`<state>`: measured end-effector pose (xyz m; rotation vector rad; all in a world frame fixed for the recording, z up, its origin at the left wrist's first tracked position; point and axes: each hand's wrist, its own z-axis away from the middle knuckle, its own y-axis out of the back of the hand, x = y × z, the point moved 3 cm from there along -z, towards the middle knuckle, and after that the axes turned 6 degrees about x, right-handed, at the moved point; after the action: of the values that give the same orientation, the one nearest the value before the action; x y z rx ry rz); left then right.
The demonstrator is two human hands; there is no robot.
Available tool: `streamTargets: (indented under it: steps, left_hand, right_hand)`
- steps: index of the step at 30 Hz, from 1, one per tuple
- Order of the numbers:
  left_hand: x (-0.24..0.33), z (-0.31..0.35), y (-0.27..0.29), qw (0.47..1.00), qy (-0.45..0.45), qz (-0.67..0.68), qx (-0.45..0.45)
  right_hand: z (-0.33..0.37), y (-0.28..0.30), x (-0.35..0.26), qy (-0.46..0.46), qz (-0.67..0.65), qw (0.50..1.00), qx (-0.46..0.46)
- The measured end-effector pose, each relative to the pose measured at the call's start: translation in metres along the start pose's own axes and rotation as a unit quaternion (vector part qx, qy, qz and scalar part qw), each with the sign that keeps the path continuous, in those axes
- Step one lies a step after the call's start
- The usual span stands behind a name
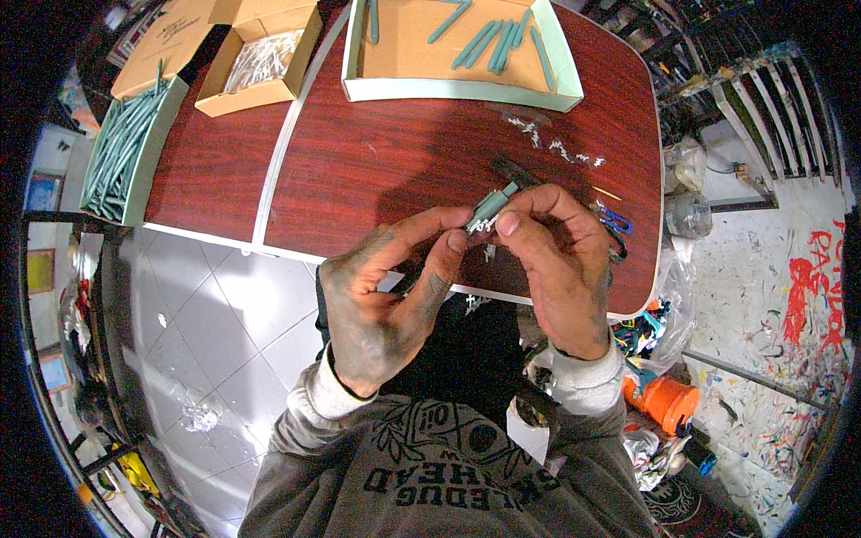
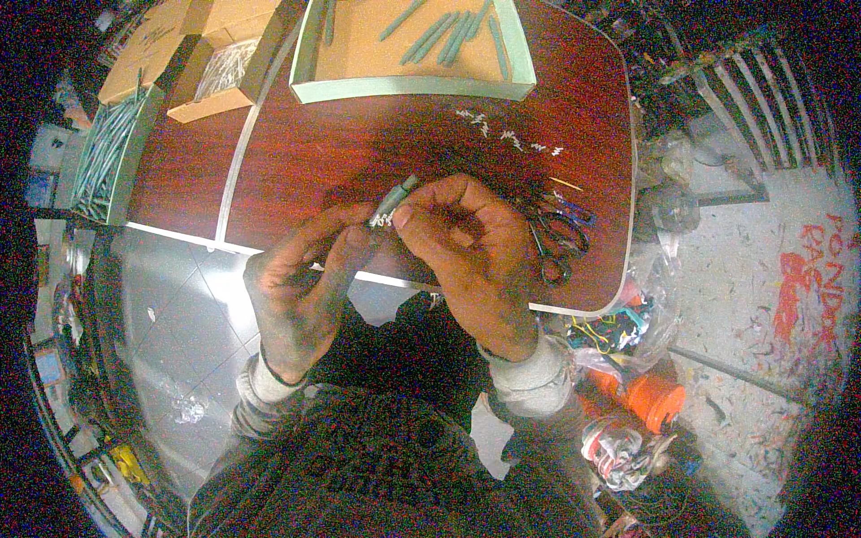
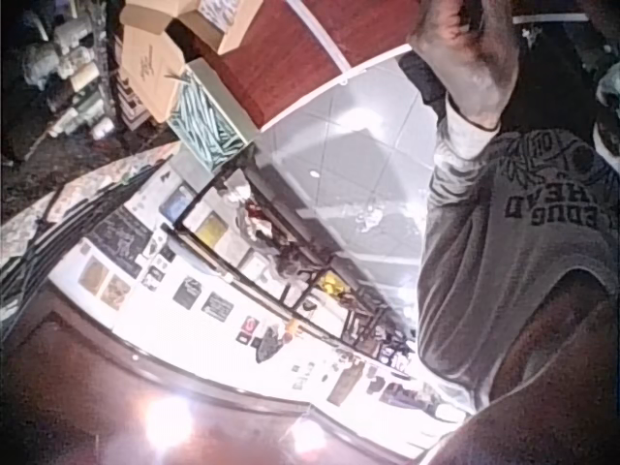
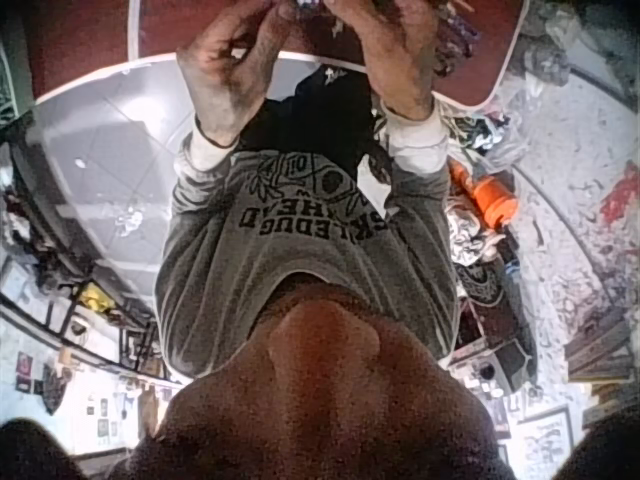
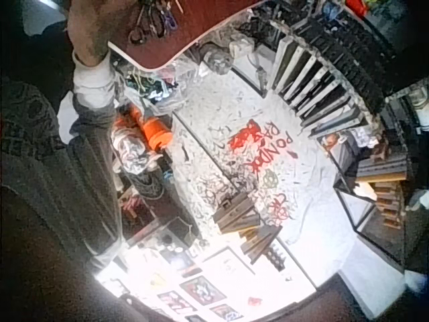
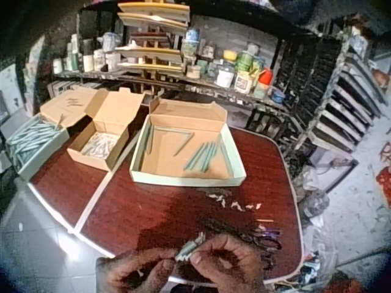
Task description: The person inserts a small white connector into a green plastic tube and uses scissors to trim the connection.
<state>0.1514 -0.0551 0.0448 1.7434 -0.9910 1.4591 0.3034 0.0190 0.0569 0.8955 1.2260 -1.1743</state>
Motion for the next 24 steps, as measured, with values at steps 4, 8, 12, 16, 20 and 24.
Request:
streamTargets:
  steps: [4,8,12,16,20,24]
  left_hand:
    - [0.001,0.001,0.003,0.998,-0.036,-0.060,-0.005]
    - [0.000,0.001,0.003,0.999,-0.027,-0.020,0.010]
    - [0.001,0.004,0.000,0.999,0.011,0.034,0.020]
    - [0.002,0.006,0.001,1.000,0.018,0.014,0.019]
    - [-0.004,0.005,0.000,0.999,-0.009,0.023,0.022]
    - [-0.010,0.007,0.000,0.999,-0.018,0.015,0.039]
  right_hand:
    - [0.001,0.000,-0.001,0.006,0.015,1.000,-0.001]
    - [0.003,-0.001,-0.002,0.031,0.037,0.999,0.006]
    - [0.005,-0.002,-0.004,0.063,0.056,0.996,0.017]
    - [0.007,-0.004,-0.004,0.083,0.040,0.996,0.023]
    - [0.007,-0.006,-0.002,0.085,0.004,0.996,0.026]
    - [0.008,-0.007,-0.002,0.088,0.026,0.995,0.028]
